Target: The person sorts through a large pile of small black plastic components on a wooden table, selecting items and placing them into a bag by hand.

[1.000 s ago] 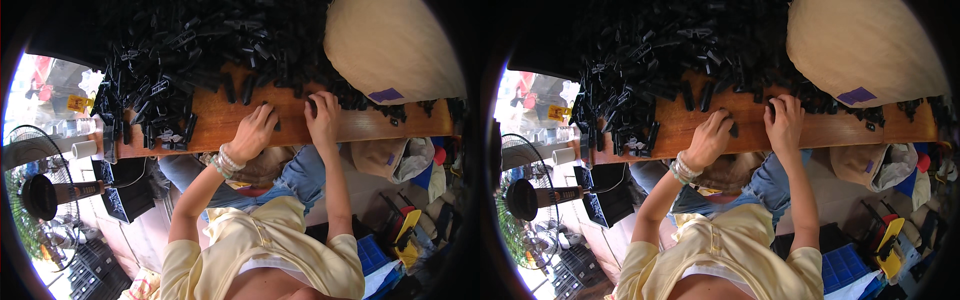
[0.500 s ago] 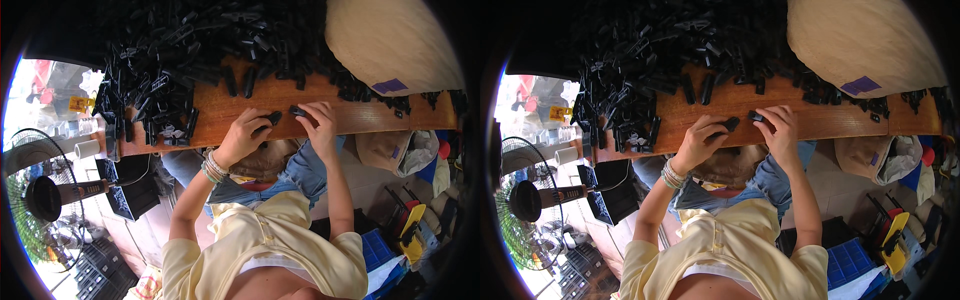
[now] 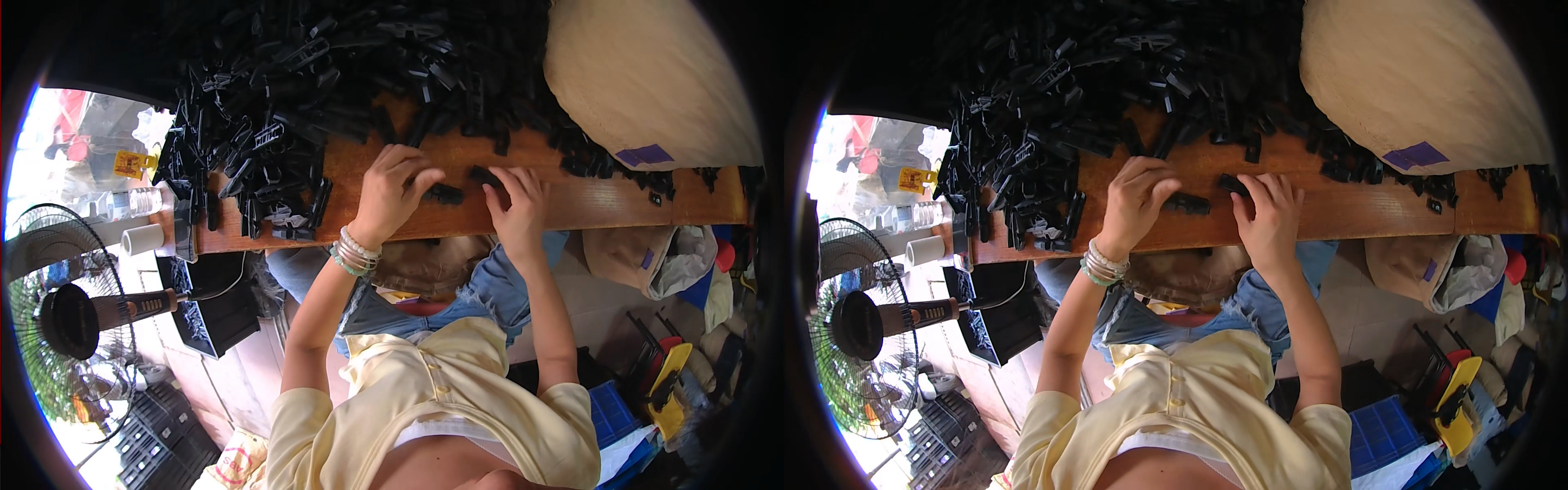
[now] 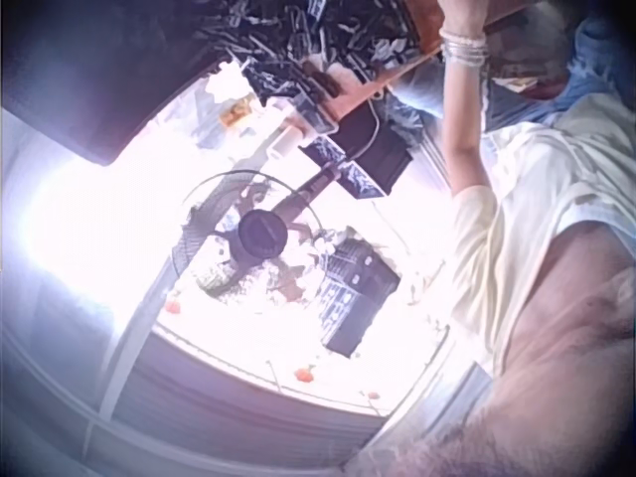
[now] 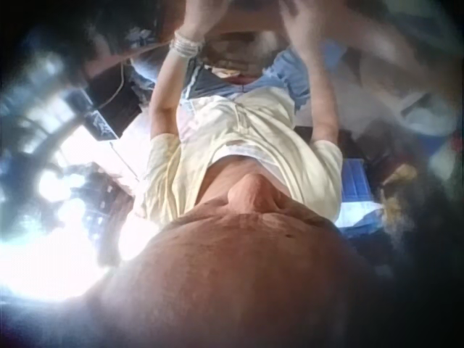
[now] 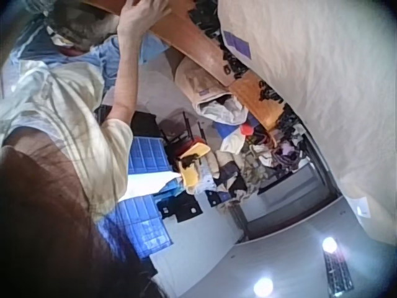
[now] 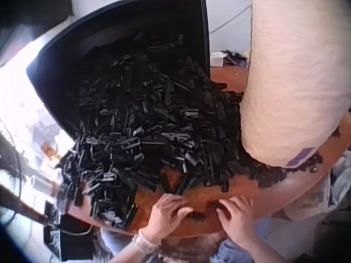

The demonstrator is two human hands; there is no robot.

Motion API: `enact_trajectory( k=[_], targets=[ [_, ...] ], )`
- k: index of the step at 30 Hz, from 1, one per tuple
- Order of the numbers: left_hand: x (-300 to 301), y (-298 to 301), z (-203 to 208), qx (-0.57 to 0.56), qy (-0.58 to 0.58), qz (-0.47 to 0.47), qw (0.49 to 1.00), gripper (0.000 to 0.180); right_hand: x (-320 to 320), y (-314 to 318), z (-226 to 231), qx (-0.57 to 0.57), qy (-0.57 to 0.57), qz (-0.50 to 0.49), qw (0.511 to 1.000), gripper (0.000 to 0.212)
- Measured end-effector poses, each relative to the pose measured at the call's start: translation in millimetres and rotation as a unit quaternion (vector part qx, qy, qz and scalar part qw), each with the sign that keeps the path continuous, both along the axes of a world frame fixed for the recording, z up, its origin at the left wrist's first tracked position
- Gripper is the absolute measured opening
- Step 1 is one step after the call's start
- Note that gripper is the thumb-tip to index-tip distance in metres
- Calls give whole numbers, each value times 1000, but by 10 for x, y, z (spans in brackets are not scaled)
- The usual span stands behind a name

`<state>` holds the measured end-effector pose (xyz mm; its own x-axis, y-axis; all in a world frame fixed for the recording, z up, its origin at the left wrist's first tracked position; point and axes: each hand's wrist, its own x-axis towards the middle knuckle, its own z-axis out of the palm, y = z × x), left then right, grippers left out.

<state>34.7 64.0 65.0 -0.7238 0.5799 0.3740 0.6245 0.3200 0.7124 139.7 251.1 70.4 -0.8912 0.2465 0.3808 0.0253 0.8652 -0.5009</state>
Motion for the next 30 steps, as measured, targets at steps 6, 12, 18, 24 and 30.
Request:
enact_trajectory(
  k=[6, 12, 18, 24, 30],
  targets=[
    [125, -161, -42, -35, 28, 11, 999, 24, -27, -7, 79, -285, -50, 108, 951, 24],
    [97, -140, -36, -15, -3, -7, 1000, 22, -2, 78, -19, -208, -39, 132, 968, 25],
    [42, -140, -67, -2, 14, -30, 999, 24, -64, -17, -24, -179, -5, 137, 974, 25],
    [35, -171, 9, -30, 34, -100, 994, 28, -116, -4, -35, -135, -20, 198, 971, 19],
    [-164, 107, 140, -135, 203, 128, 961, 43, -379, 228, -1, -25, 80, 5, 996, 23]
  ],
)
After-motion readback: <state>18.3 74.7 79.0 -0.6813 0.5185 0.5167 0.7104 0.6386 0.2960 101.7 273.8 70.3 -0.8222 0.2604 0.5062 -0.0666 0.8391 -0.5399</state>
